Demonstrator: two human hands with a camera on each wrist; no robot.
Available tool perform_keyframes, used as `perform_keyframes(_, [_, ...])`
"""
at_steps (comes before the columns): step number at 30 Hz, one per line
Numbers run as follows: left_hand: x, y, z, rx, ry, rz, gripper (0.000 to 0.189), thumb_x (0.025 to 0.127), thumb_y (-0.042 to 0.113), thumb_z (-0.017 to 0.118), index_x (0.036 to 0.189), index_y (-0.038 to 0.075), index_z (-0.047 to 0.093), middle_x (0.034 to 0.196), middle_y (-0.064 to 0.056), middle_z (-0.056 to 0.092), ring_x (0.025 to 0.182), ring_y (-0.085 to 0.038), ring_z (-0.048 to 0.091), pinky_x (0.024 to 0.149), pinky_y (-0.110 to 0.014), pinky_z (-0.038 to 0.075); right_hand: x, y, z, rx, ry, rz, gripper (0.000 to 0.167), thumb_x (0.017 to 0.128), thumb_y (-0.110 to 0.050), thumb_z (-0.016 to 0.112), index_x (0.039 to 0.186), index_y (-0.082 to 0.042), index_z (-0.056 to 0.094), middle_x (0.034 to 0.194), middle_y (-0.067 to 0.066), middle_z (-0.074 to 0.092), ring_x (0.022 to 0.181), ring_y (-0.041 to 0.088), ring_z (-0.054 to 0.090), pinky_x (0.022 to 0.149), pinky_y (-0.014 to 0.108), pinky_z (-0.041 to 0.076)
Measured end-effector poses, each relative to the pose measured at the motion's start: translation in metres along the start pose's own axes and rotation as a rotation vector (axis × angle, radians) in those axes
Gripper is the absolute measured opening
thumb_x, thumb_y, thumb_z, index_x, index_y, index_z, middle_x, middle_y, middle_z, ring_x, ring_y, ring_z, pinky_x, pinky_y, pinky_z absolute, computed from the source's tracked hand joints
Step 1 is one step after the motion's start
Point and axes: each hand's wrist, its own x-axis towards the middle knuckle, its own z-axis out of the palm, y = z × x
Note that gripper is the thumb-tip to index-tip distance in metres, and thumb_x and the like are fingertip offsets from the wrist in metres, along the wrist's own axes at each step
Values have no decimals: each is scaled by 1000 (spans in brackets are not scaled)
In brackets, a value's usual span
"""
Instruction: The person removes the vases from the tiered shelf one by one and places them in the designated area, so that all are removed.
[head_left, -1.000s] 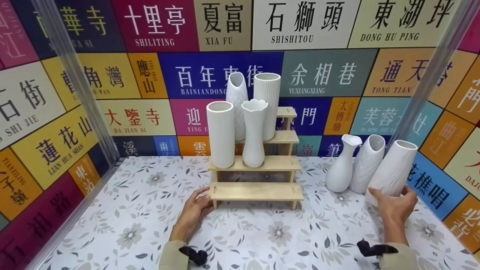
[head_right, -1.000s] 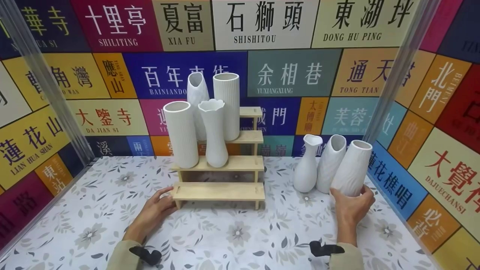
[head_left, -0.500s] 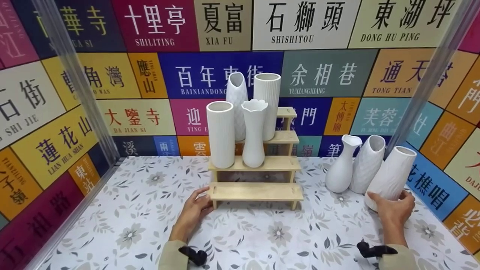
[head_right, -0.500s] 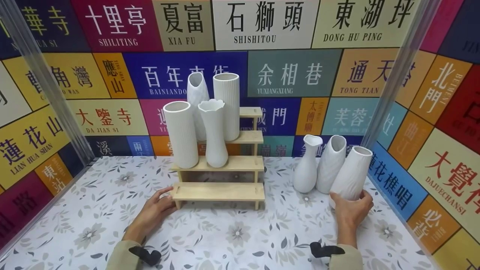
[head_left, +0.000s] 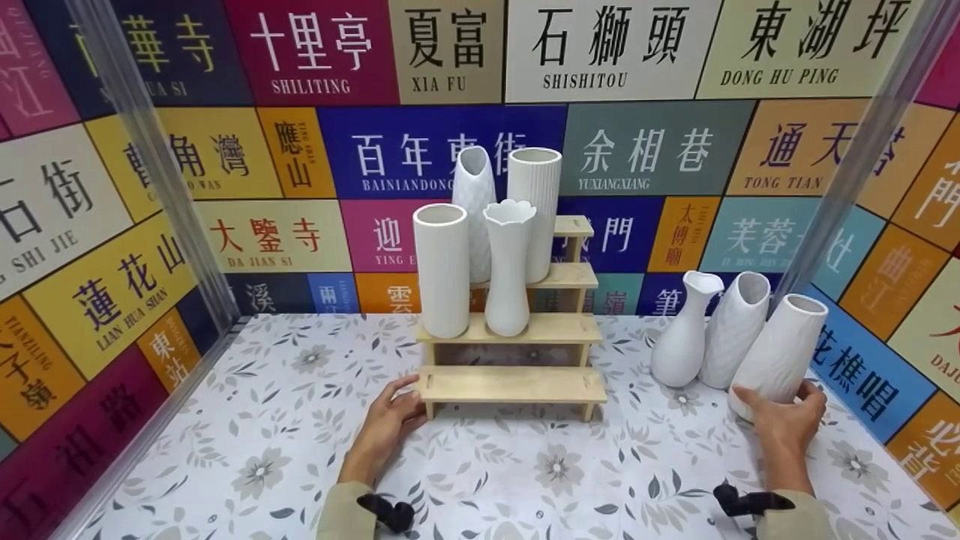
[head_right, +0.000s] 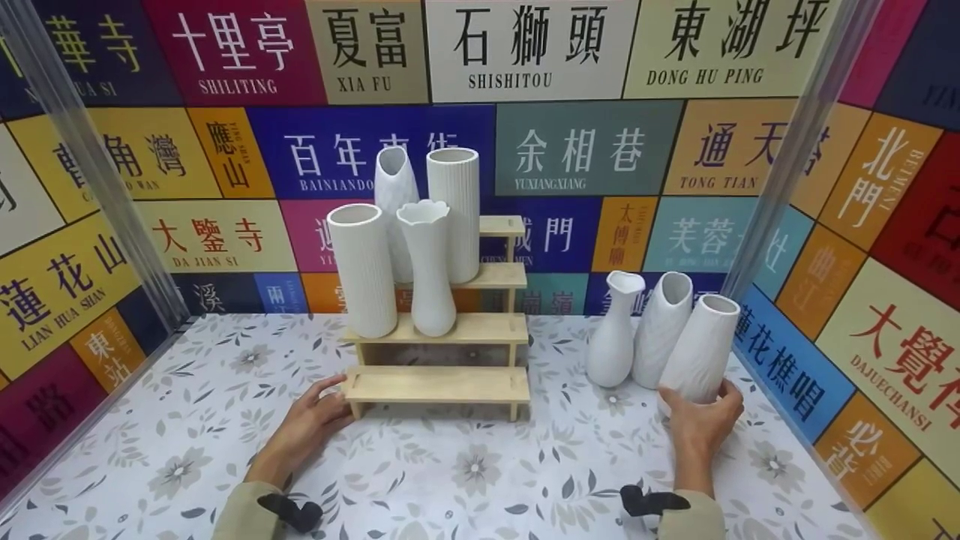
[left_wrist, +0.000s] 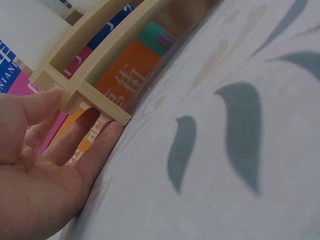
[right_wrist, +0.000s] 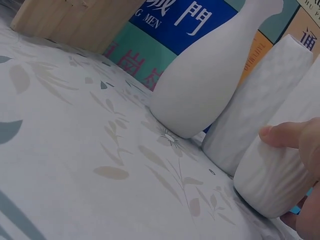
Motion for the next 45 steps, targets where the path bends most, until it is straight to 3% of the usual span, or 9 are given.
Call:
perform_keyframes(6, [1,-1,-1,-3,3,9,46,105,18,52,148,6,42,133,-21,62,118,-29,64,97,-38,56,1,1,-2,32,-33,31,108,84,-30,82,161,-23,7,170,6,10,157,26,13,129,44,11])
perform_keyframes(16, [1,-2,-2,-18,-13,16,46,105,17,52,149,6,42,130,-19,64,118,-32,64,98,-39,55,-6,-6,-5,42,-64,21,104,87,-32,78,162,-22,6,170,7,7,157,29,13,128,48,13])
perform_keyframes(20, [2,-2,-3,-19,-18,11,46,105,18,52,148,7,43,131,-19,63,117,-31,65,96,-36,56,-13,-24,-9,91,5,-3,98,88,-37,76,161,-27,10,170,0,7,157,24,12,128,42,18])
perform_keyframes(24, [3,-2,-3,-12,-11,12,45,105,18,51,148,7,43,136,-21,60,114,-26,66,96,-35,56,-23,-48,-14,217,88,-19,89,88,-41,75,157,-34,18,168,-9,12,156,13,14,127,35,22])
perform_keyframes(30, [2,-2,-3,16,5,1,45,105,20,51,148,8,43,142,-24,56,118,-26,64,99,-38,55,-47,-80,-19,500,236,-105,66,88,-27,77,143,-29,41,153,-13,35,141,4,34,120,25,33])
perform_keyframes(33, [1,-1,-3,20,6,-3,45,106,21,51,148,9,43,143,-25,54,121,-28,63,101,-40,54,-58,-94,-19,575,278,-171,57,87,-22,78,136,-25,49,142,-12,44,128,2,43,115,25,39])
perform_keyframes(40, [0,0,-2,15,1,0,46,106,20,50,149,9,42,142,-24,55,121,-29,62,102,-40,53,-77,-115,-10,572,172,-249,56,86,-22,80,135,-23,55,131,-9,54,118,5,52,110,24,45])
perform_keyframes(45, [0,0,-1,9,-14,12,46,106,20,50,149,9,41,141,-24,56,124,-33,61,102,-40,54,-88,-119,6,536,81,-328,56,86,-20,80,136,-18,56,123,-8,58,112,7,56,97,15,50])
